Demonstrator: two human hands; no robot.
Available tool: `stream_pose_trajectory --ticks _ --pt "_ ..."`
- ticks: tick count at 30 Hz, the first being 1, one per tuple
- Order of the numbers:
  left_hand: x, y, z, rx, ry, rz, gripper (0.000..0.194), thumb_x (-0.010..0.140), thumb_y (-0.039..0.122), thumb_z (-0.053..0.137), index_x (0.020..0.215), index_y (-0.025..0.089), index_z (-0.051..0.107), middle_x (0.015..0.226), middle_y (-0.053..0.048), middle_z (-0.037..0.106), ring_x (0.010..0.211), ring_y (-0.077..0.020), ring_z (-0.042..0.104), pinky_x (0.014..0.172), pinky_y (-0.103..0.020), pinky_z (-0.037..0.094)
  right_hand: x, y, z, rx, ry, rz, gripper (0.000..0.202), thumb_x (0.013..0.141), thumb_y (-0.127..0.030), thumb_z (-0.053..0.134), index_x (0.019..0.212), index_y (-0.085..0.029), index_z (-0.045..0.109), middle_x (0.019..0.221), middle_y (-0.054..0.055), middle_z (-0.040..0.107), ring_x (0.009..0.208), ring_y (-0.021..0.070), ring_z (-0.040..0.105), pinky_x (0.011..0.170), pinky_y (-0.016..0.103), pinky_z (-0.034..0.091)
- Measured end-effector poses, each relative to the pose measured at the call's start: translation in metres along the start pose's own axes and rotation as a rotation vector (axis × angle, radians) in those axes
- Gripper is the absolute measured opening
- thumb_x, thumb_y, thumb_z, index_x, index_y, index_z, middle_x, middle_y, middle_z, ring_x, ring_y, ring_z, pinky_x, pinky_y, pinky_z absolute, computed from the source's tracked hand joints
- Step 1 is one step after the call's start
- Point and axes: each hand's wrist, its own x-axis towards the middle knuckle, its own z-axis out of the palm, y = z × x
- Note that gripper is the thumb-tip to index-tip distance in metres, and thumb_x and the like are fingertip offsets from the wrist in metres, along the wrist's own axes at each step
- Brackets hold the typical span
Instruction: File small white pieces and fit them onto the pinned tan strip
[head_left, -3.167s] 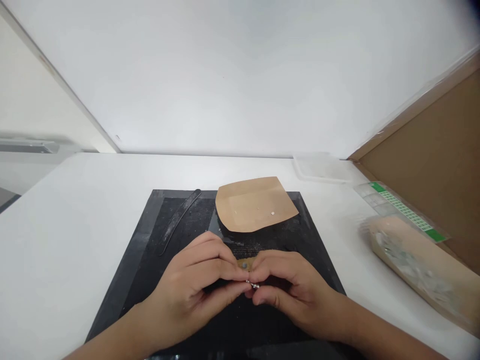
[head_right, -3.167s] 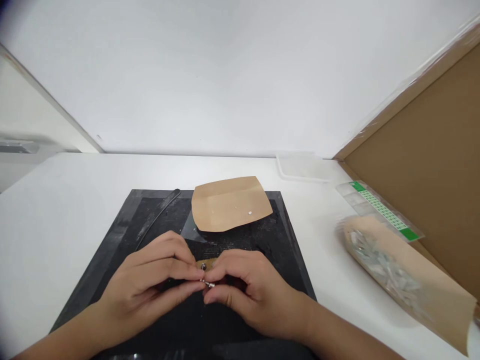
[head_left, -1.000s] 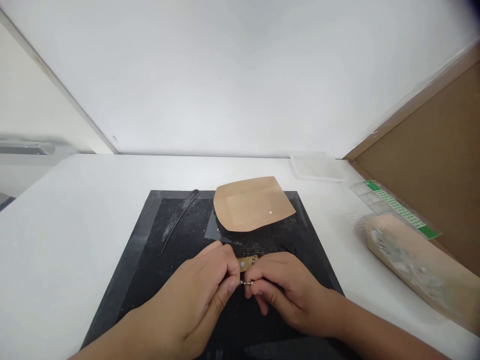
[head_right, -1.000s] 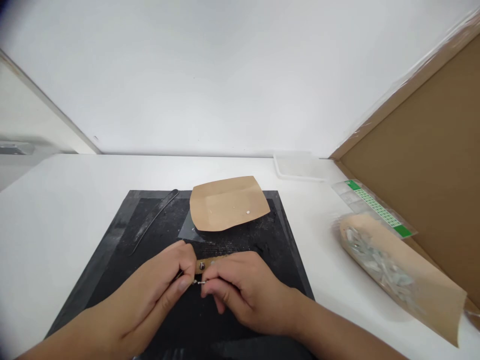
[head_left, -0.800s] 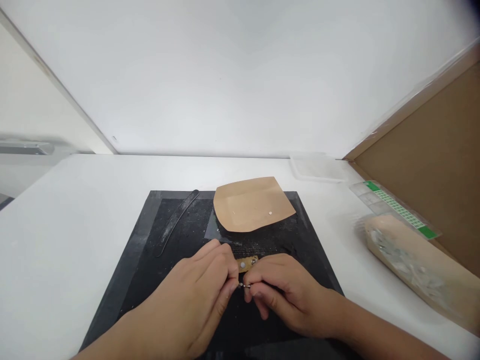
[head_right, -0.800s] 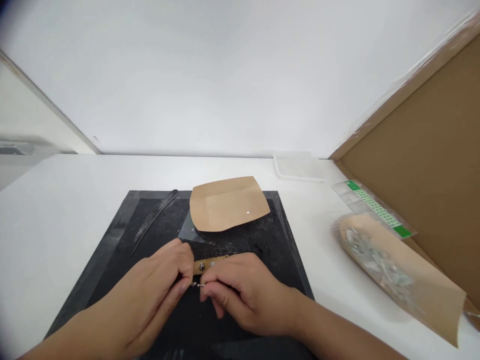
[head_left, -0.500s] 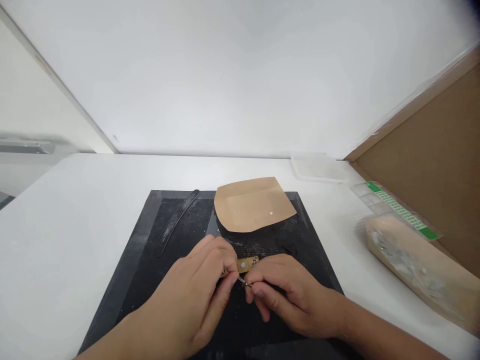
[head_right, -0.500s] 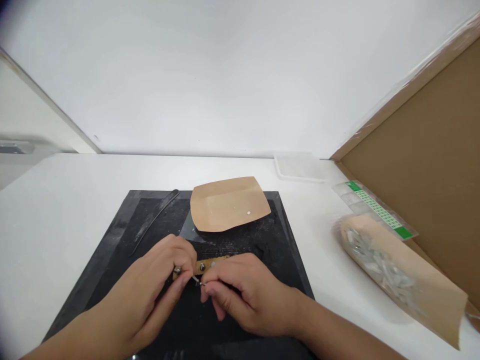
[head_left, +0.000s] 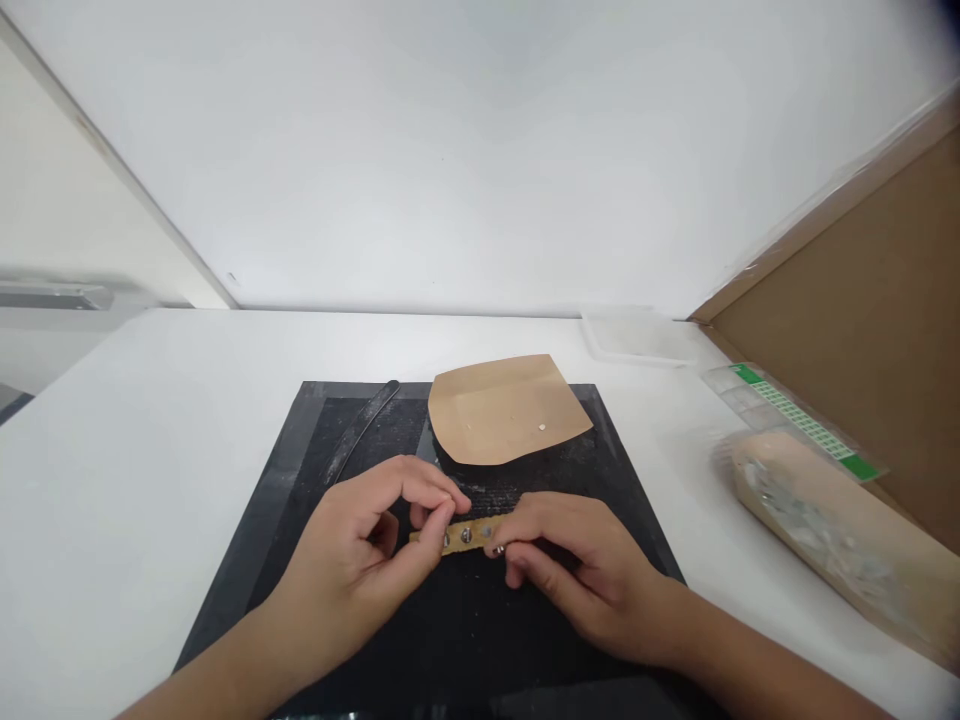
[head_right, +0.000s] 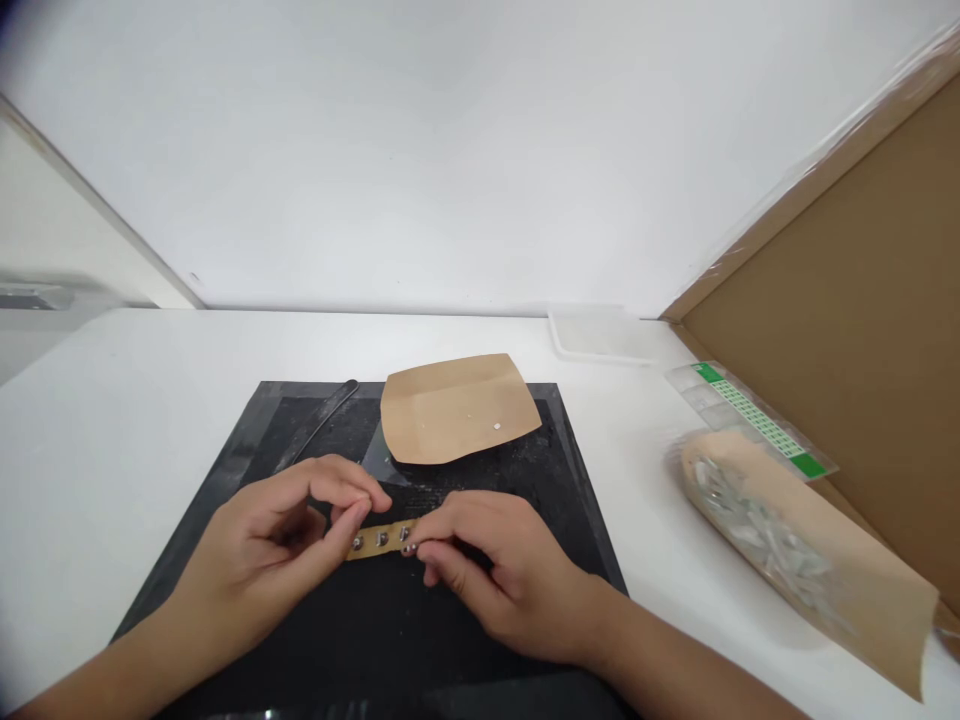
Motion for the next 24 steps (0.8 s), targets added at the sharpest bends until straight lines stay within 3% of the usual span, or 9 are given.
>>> stream_pose_trajectory --ticks 6,13,18,21,24 --pt "0.004 0.0 -0.004 0.016 0.043 0.081 0.012 0.096 0.017 0.072 0.087 0.023 0.075 0.096 -0.003 0.082 0.084 -0.0168 0.077 0.064 -0.025 0.059 -0.003 0.003 -0.001 -0.001 0.129 0.115 0.015 0.103 -0.021 0.065 0.113 -0.024 0.075 0.093 0.002 0.078 0.076 0.0128 0.07 0.07 0.024 0.055" --pt "0.003 -0.003 -0.006 0.215 0.128 0.175 0.015 0.09 0.022 0.084 0.083 0.024 0.071 0.083 0.002 0.08 0.065 -0.013 0.066 0.054 -0.026 0.05 -0.006 0.008 0.0 0.106 0.259 0.274 0.012 0.102 -0.032 0.068 0.109 -0.023 0.073 0.096 0.005 0.081 0.076 0.0161 0.076 0.065 0.026 0.062" --pt "0.006 -0.004 -0.006 0.339 0.146 0.279 0.015 0.091 0.023 0.084 0.089 0.026 0.069 0.083 0.005 0.079 0.072 -0.0135 0.069 0.063 -0.027 0.054 -0.003 0.009 0.001 0.223 0.296 0.307 0.014 0.109 -0.035 0.057 0.112 -0.022 0.06 0.102 0.008 0.082 0.085 0.0171 0.079 0.076 0.029 0.066" --pt "0.005 -0.006 -0.007 0.376 0.161 0.246 0.012 0.093 0.022 0.082 0.094 0.028 0.071 0.088 0.006 0.08 0.076 -0.0137 0.072 0.068 -0.027 0.057 -0.004 0.01 0.0 0.196 0.342 0.279 0.011 0.11 -0.033 0.055 0.112 -0.023 0.058 0.107 0.008 0.081 0.087 0.0168 0.078 0.079 0.03 0.065" --pt "0.003 -0.012 -0.008 0.418 0.214 0.167 0.012 0.096 0.025 0.079 0.105 0.032 0.074 0.096 0.006 0.082 0.082 -0.0158 0.076 0.074 -0.03 0.06 -0.004 0.011 -0.003 0.073 0.39 0.233 0.009 0.107 -0.032 0.06 0.105 -0.024 0.063 0.114 0.009 0.076 0.087 0.0168 0.073 0.071 0.028 0.06"
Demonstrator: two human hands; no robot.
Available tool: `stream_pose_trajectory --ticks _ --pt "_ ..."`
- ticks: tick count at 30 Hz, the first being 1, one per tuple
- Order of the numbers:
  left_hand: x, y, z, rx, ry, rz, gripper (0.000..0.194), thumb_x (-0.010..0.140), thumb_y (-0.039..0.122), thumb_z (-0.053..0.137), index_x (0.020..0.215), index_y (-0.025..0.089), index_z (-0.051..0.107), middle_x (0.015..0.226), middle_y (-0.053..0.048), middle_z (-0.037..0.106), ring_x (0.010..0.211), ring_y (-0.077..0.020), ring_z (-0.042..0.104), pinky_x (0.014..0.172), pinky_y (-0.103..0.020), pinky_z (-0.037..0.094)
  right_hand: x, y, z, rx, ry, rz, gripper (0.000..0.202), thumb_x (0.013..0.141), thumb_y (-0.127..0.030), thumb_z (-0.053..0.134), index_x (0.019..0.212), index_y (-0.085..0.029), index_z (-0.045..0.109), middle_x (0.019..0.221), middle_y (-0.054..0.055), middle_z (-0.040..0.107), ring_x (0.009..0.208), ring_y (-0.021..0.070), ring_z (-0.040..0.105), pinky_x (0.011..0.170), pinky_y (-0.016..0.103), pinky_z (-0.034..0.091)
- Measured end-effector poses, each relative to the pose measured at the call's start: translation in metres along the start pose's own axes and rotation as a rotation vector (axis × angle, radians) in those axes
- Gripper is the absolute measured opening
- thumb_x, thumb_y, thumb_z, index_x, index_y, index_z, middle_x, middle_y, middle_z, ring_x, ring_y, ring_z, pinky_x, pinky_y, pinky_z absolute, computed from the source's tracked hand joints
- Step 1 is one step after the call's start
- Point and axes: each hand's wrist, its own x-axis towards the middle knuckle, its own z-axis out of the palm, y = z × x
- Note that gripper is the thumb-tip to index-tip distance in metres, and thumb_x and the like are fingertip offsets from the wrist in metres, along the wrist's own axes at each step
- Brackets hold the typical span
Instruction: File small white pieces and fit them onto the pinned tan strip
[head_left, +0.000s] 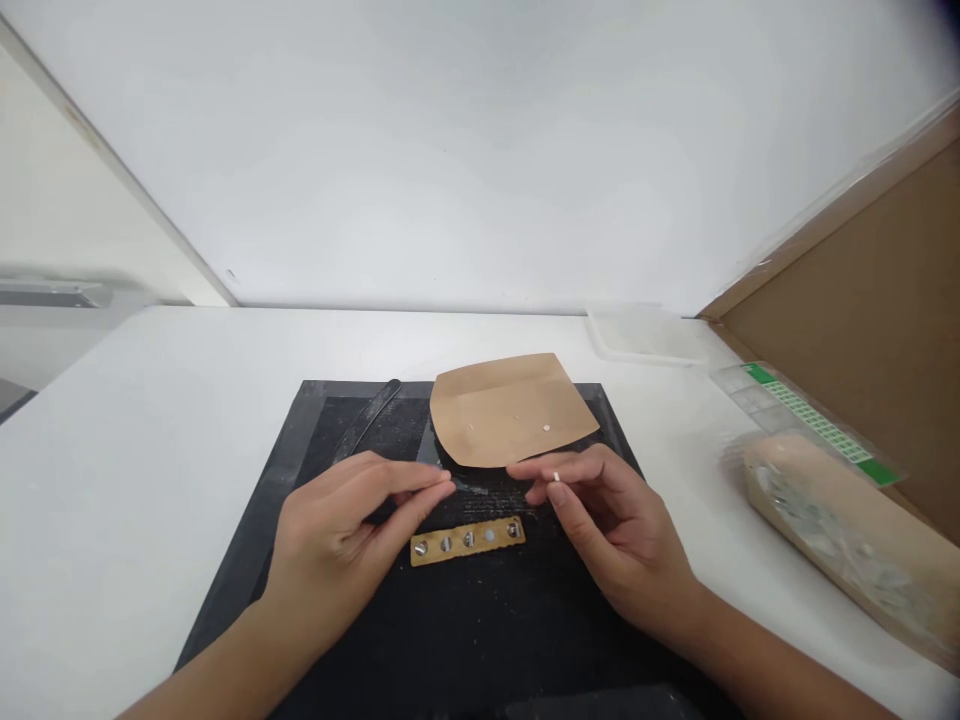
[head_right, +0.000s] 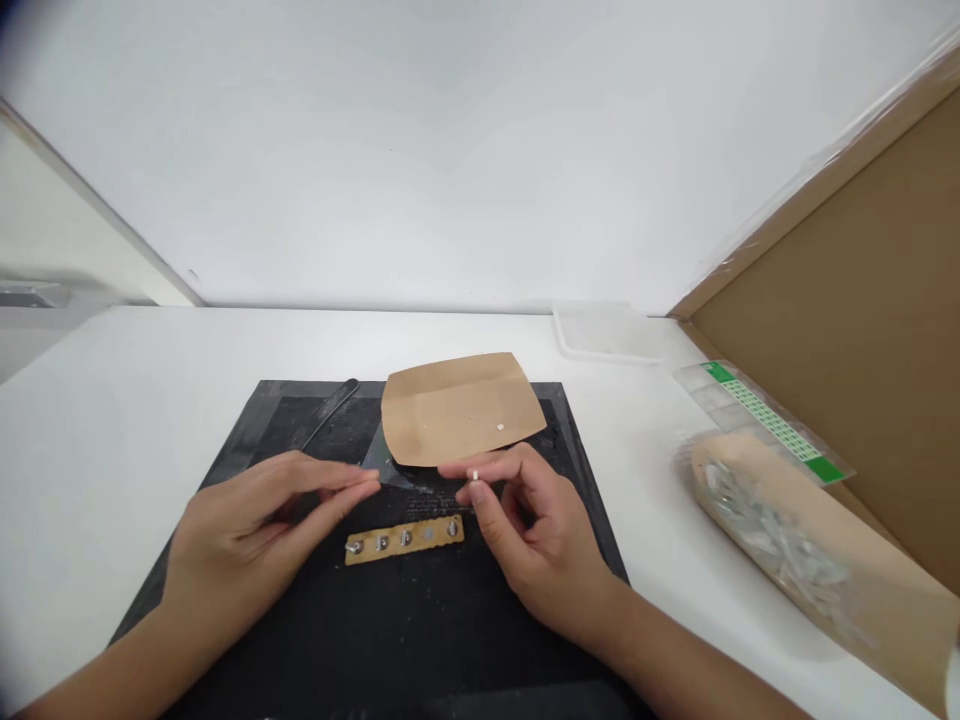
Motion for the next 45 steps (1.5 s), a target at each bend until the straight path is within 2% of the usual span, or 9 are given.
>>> stream_pose_trajectory --ticks 4,8,12,16,19,28,33,45 --pt "-0.002 -0.008 0.003 0.027 -0.009 -0.076 0.025 0.101 0.028 0.072 0.125 0.033 0.07 0.108 0.004 0.083 0.096 -0.0193 0.079 0.084 -0.033 0.062 0.002 0.001 -0.002 -0.149 -0.043 -0.058 0.008 0.101 -0.031 0.068 0.099 -0.024 0.071 0.097 0.005 0.061 0.073 0.0143 0.057 0.056 0.025 0.046" --pt "0.0 -0.008 0.005 0.052 -0.04 -0.049 0.014 0.102 0.026 0.07 0.115 0.029 0.073 0.108 0.001 0.081 0.096 -0.0182 0.075 0.083 -0.032 0.061 -0.001 0.005 0.003 -0.058 -0.101 -0.011 0.004 0.102 -0.027 0.065 0.102 -0.024 0.067 0.09 0.002 0.058 0.075 0.0144 0.058 0.062 0.026 0.049" --pt "0.005 -0.006 0.005 0.043 -0.047 0.058 0.007 0.098 0.024 0.076 0.104 0.026 0.073 0.091 0.003 0.078 0.084 -0.0157 0.068 0.075 -0.028 0.057 -0.002 0.008 0.006 -0.102 -0.13 -0.034 0.004 0.1 -0.022 0.066 0.103 -0.024 0.066 0.091 0.001 0.061 0.075 0.0136 0.058 0.063 0.025 0.048" --pt "0.008 -0.007 0.006 -0.011 0.014 0.245 0.013 0.091 0.023 0.085 0.095 0.022 0.073 0.081 0.003 0.076 0.075 -0.014 0.061 0.07 -0.029 0.053 0.0 0.005 0.009 -0.188 -0.184 -0.133 0.008 0.098 -0.018 0.067 0.104 -0.023 0.069 0.099 0.003 0.064 0.086 0.0154 0.062 0.075 0.028 0.052" --pt "0.009 -0.008 0.006 -0.052 0.027 0.311 0.017 0.087 0.021 0.089 0.093 0.019 0.073 0.079 0.002 0.074 0.072 -0.013 0.058 0.067 -0.029 0.05 0.001 0.003 0.011 -0.228 -0.203 -0.174 0.011 0.098 -0.017 0.067 0.106 -0.023 0.072 0.103 0.005 0.063 0.094 0.0169 0.063 0.082 0.031 0.054" --pt "0.006 -0.009 0.008 -0.059 -0.013 0.307 0.011 0.091 0.015 0.084 0.097 0.017 0.075 0.084 0.002 0.079 0.074 -0.0135 0.057 0.069 -0.03 0.052 -0.004 0.009 0.016 -0.367 -0.251 -0.139 0.01 0.096 -0.018 0.069 0.101 -0.024 0.075 0.106 0.006 0.059 0.092 0.0183 0.061 0.076 0.033 0.053" --pt "0.008 -0.007 0.008 -0.033 -0.012 0.292 0.007 0.094 0.015 0.08 0.097 0.017 0.075 0.083 0.002 0.078 0.074 -0.0134 0.058 0.069 -0.028 0.051 -0.005 0.009 0.017 -0.413 -0.272 -0.158 0.012 0.097 -0.019 0.067 0.103 -0.024 0.075 0.108 0.006 0.059 0.093 0.0188 0.061 0.077 0.034 0.053" --pt "0.005 -0.009 0.009 -0.031 -0.067 0.267 0.009 0.094 0.013 0.08 0.1 0.017 0.076 0.086 0.001 0.077 0.082 -0.0148 0.056 0.073 -0.027 0.053 -0.002 0.01 0.014 -0.437 -0.331 -0.153 0.018 0.096 -0.014 0.063 0.108 -0.024 0.072 0.108 0.006 0.061 0.097 0.0193 0.063 0.081 0.033 0.054"
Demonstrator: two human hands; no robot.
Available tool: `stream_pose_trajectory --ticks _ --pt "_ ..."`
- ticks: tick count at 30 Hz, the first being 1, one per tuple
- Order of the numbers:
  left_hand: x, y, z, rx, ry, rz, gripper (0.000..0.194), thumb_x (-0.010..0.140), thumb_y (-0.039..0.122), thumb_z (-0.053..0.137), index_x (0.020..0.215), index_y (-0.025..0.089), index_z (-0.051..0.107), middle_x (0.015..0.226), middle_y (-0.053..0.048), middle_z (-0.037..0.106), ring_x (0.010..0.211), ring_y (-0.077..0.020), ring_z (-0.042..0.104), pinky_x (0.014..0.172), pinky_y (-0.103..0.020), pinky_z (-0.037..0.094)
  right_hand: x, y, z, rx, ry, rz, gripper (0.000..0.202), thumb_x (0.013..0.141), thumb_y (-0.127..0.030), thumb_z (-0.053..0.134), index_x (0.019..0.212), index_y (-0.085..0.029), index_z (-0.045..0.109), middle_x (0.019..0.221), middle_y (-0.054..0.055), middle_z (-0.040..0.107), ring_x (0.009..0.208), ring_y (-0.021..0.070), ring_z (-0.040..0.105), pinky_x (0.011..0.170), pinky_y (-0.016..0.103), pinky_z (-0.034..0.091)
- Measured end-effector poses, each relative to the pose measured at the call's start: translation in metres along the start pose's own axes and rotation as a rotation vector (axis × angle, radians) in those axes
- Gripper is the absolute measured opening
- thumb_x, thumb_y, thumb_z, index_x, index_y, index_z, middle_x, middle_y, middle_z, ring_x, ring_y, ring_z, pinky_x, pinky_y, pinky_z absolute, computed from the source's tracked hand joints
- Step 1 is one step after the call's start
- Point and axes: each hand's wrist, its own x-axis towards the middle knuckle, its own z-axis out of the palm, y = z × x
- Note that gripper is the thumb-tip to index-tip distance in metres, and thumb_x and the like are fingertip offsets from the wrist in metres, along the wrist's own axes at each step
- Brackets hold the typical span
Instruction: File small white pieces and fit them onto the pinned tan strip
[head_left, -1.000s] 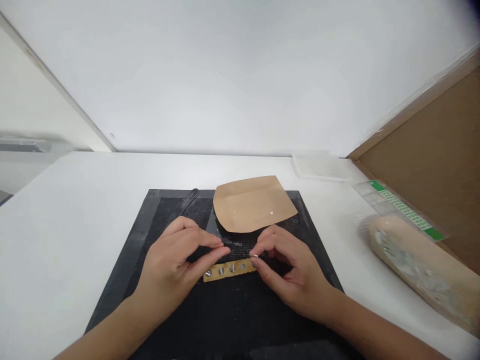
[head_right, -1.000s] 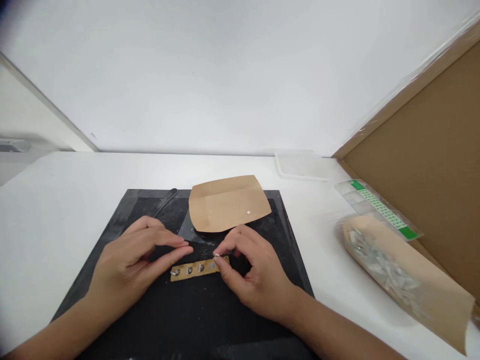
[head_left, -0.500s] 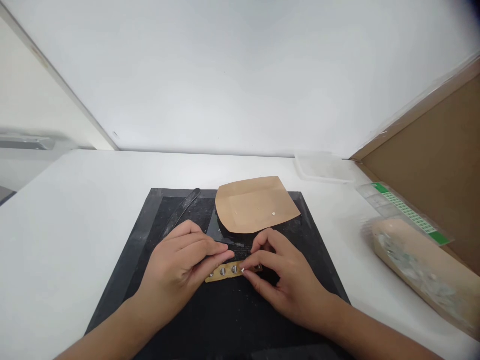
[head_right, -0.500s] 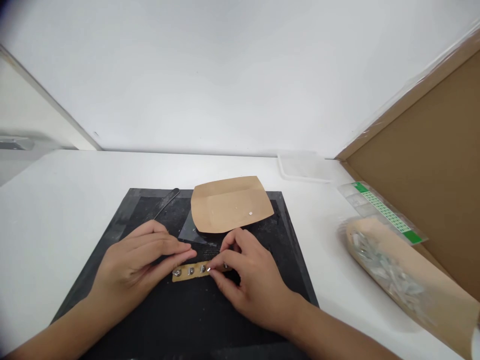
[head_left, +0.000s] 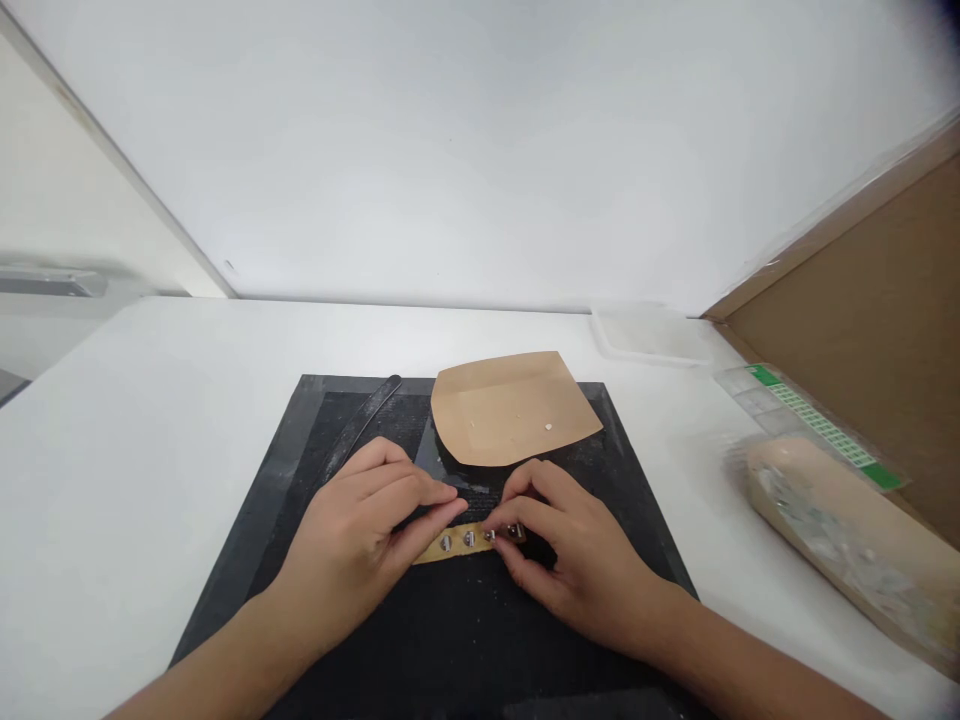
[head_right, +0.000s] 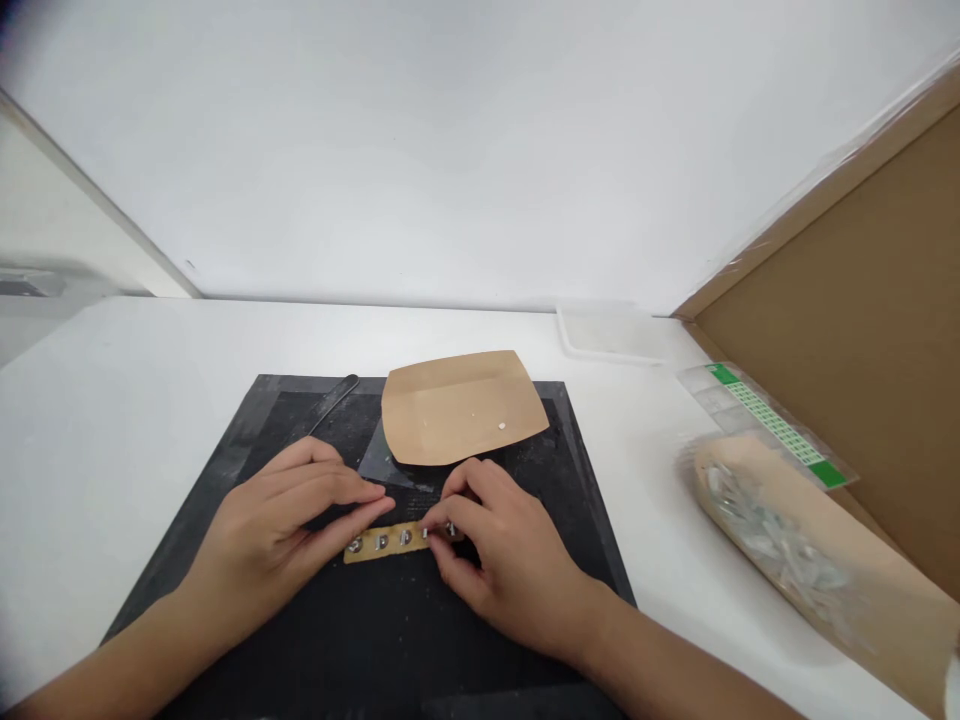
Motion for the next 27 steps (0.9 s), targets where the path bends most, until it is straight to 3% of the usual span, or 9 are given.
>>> stream_pose_trajectory --ticks 11,19,24,27 --pt "0.002 0.001 -0.001 0.026 0.013 -0.012 0.004 0.098 0.014 0.075 0.1 0.017 0.075 0.087 -0.001 0.078 0.081 -0.0156 0.058 0.072 -0.027 0.055 -0.001 0.001 -0.001 0.01 -0.022 0.033 0.015 0.099 -0.017 0.062 0.109 -0.024 0.072 0.109 0.007 0.061 0.096 0.0192 0.062 0.083 0.034 0.054" --pt "0.004 0.006 -0.004 0.028 0.035 -0.046 0.016 0.1 0.014 0.069 0.114 0.019 0.076 0.093 -0.002 0.079 0.084 -0.0152 0.066 0.071 -0.025 0.059 0.001 -0.001 -0.002 0.016 -0.018 0.013 0.017 0.095 -0.013 0.064 0.108 -0.024 0.071 0.109 0.007 0.063 0.098 0.0196 0.063 0.082 0.033 0.056" --pt "0.003 0.009 -0.003 -0.032 0.026 -0.025 0.018 0.099 0.014 0.073 0.115 0.02 0.075 0.097 -0.002 0.082 0.086 -0.0144 0.069 0.073 -0.023 0.061 0.001 -0.006 -0.013 -0.009 0.063 -0.078 0.039 0.086 -0.021 0.075 0.125 -0.023 0.067 0.117 0.009 0.063 0.104 0.0236 0.064 0.085 0.038 0.058" --pt "0.003 0.013 -0.004 -0.059 0.052 -0.01 0.015 0.094 0.015 0.079 0.108 0.02 0.075 0.09 0.0 0.081 0.079 -0.0132 0.068 0.068 -0.021 0.06 0.0 -0.009 -0.019 0.016 0.167 -0.134 0.034 0.087 -0.017 0.074 0.12 -0.023 0.07 0.109 0.008 0.063 0.098 0.0221 0.064 0.081 0.035 0.058"
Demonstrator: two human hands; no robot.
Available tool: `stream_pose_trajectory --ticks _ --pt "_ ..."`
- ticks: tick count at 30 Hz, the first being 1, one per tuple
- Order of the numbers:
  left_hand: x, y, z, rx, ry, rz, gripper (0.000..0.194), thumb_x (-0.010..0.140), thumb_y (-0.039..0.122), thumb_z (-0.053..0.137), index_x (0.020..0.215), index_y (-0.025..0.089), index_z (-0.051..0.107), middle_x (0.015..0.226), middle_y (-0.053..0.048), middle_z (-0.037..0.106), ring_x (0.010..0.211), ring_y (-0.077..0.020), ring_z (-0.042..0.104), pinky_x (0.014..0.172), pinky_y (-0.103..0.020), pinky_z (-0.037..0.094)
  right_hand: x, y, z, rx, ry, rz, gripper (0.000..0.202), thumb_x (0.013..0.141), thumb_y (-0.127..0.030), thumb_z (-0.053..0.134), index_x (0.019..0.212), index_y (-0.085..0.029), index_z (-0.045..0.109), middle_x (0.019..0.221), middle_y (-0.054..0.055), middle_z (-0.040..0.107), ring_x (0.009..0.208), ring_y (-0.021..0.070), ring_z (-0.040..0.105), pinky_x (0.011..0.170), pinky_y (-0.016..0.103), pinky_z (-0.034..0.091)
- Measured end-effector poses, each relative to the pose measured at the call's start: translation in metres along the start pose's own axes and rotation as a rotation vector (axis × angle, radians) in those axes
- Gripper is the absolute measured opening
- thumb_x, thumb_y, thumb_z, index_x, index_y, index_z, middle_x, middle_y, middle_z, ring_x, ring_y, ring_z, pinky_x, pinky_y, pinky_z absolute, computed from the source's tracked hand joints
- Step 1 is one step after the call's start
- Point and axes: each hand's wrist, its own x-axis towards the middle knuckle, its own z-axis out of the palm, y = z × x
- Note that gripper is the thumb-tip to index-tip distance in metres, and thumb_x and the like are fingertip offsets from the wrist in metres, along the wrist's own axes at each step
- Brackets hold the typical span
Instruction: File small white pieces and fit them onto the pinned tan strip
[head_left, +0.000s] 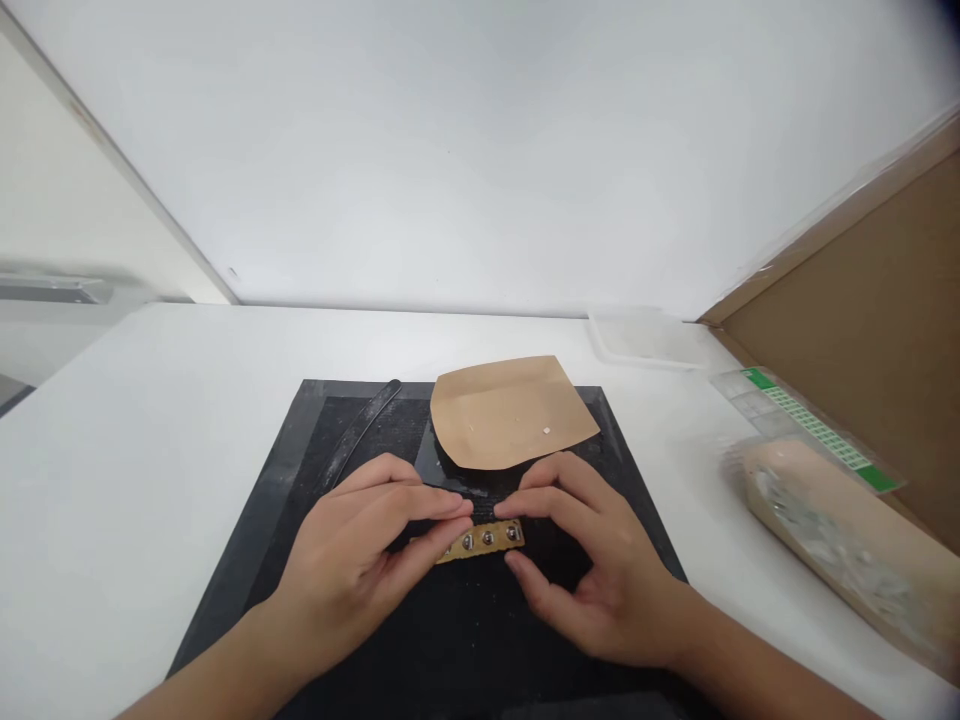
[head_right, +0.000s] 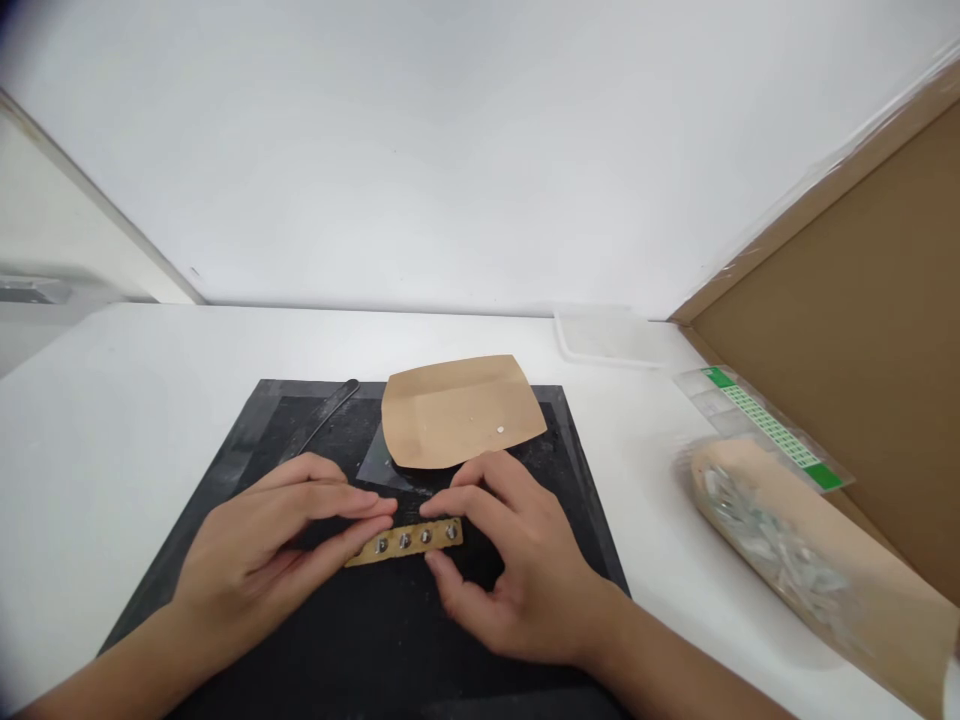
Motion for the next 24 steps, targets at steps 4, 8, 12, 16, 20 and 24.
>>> stream_pose_trajectory --ticks 4,8,12,16,20,24 --pt "-0.004 0.01 0.0 -0.143 0.034 -0.111 0.015 0.091 0.021 0.084 0.1 0.023 0.073 0.084 0.002 0.08 0.074 -0.0127 0.067 0.061 -0.02 0.059 0.001 -0.005 0.004 0.039 0.09 -0.045 0.024 0.089 -0.014 0.074 0.112 -0.022 0.074 0.1 0.006 0.064 0.089 0.0185 0.065 0.073 0.031 0.056" --pt "-0.009 0.018 0.002 -0.291 0.061 -0.175 0.018 0.089 0.019 0.085 0.1 0.025 0.071 0.081 0.002 0.078 0.072 -0.0142 0.066 0.057 -0.022 0.059 0.002 -0.011 0.012 0.133 0.064 -0.043 0.028 0.093 -0.026 0.08 0.12 -0.021 0.075 0.102 0.007 0.068 0.091 0.0182 0.067 0.076 0.031 0.059" --pt "-0.01 0.023 0.007 -0.333 0.066 -0.165 0.018 0.088 0.017 0.085 0.097 0.025 0.072 0.075 0.002 0.074 0.068 -0.0135 0.063 0.054 -0.02 0.056 0.003 -0.016 0.014 0.195 0.082 -0.062 0.021 0.097 -0.031 0.079 0.116 -0.023 0.077 0.097 0.005 0.071 0.087 0.0162 0.069 0.075 0.028 0.061" --pt "-0.011 0.026 0.013 -0.36 0.072 -0.248 0.014 0.089 0.017 0.082 0.084 0.023 0.07 0.071 0.001 0.066 0.062 -0.0115 0.062 0.05 -0.019 0.053 0.005 -0.018 0.015 0.17 0.182 -0.094 0.019 0.095 -0.027 0.081 0.113 -0.022 0.077 0.091 0.004 0.074 0.081 0.0152 0.07 0.071 0.027 0.061" --pt "-0.013 0.026 0.017 -0.378 0.078 -0.36 0.018 0.092 0.02 0.079 0.077 0.021 0.068 0.069 0.001 0.064 0.057 -0.0111 0.063 0.048 -0.019 0.053 0.006 -0.018 0.016 0.101 0.266 -0.132 0.021 0.093 -0.021 0.082 0.113 -0.022 0.076 0.089 0.003 0.075 0.078 0.015 0.071 0.068 0.027 0.061" --pt "-0.014 0.023 0.018 -0.358 0.053 -0.377 0.014 0.094 0.024 0.078 0.082 0.022 0.072 0.073 -0.001 0.076 0.063 -0.0154 0.074 0.049 -0.019 0.057 0.006 -0.017 0.015 -0.031 0.301 -0.236 0.024 0.091 -0.012 0.082 0.112 -0.022 0.076 0.089 0.002 0.077 0.073 0.0144 0.069 0.064 0.028 0.057"
